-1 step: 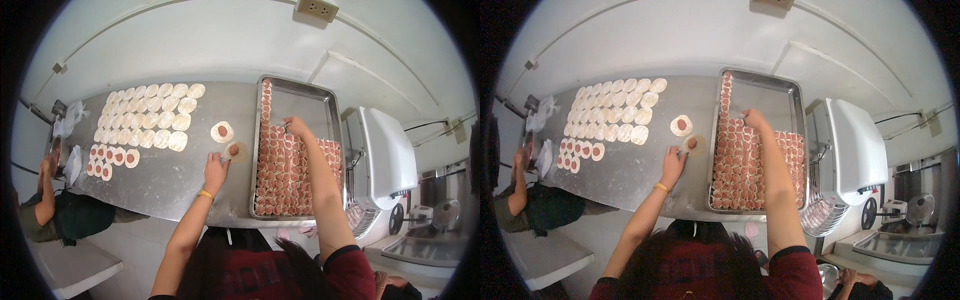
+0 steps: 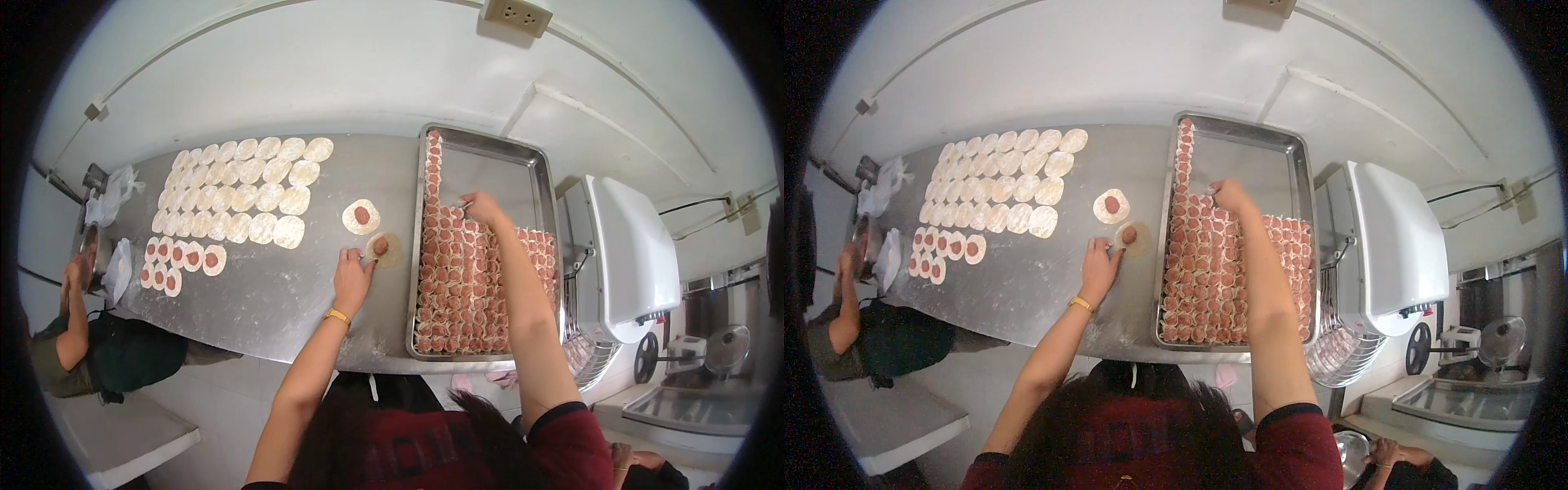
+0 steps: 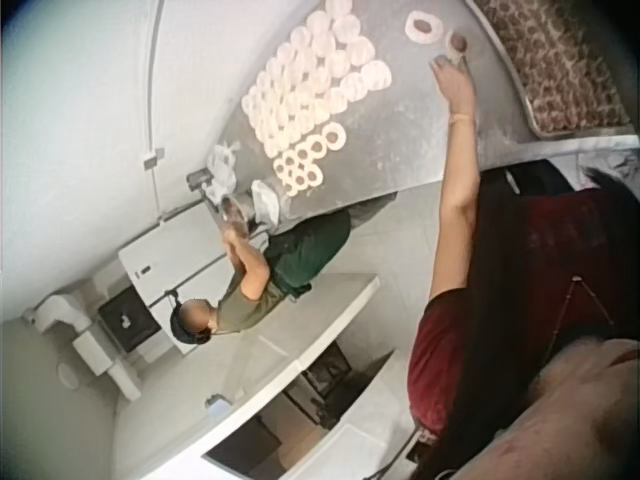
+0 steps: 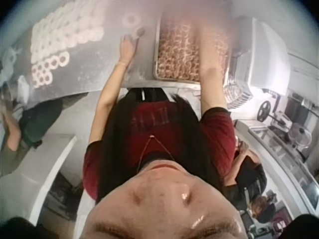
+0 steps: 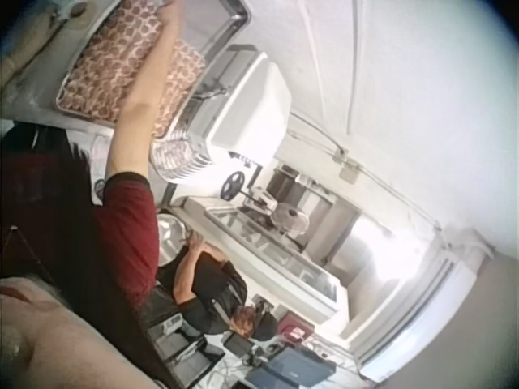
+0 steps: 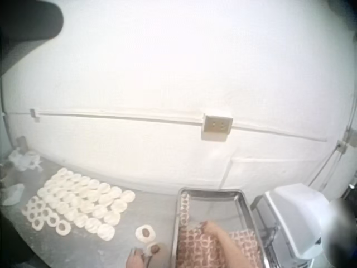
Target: The person places small meat portions onto round dough discs, folds them into dumplings, and arranges them on a metal tray. Another person works alongside, performing the same task on the same table.
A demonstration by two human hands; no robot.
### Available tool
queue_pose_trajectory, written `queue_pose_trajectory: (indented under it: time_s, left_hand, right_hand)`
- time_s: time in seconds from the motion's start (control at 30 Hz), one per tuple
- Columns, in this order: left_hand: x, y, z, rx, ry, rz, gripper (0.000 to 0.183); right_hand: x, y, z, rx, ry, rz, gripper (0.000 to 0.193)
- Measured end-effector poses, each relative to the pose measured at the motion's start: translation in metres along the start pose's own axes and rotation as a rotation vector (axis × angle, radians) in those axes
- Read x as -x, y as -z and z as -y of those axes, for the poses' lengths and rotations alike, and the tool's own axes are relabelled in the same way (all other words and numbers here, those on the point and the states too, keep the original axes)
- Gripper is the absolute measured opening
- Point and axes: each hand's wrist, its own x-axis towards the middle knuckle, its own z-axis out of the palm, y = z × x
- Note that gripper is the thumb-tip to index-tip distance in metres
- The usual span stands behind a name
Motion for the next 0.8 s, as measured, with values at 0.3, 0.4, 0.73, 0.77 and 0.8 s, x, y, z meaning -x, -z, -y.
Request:
queue_pose_trajectory:
  time_s: [0.3,0.4,0.73,0.77,0.8]
  left_hand:
    - [-0.011,-0.001,-0.006,-0.025,0.136,0.078,0.018]
    - [0.006,0.011,0.005,-0.005,0.13,0.09,0.018]
    - [0.078,0.04,0.046,0.456,0.287,-0.015,0.013]
    - [0.083,0.039,0.052,0.579,0.375,-0.049,0.012]
    - [0.087,0.04,0.059,0.631,0.414,-0.04,0.012]
  right_hand:
    - [-0.011,-0.008,0.019,0.009,0.022,0.079,0.037]
    - [-0.013,-0.009,0.023,-0.015,0.026,0.12,0.038]
    - [-0.007,-0.012,0.024,-0.029,0.086,-0.19,0.043]
    - [-0.002,-0.013,0.031,-0.043,0.181,-0.319,0.042]
    - [0.004,-0.013,0.041,-0.041,0.201,-0.419,0.041]
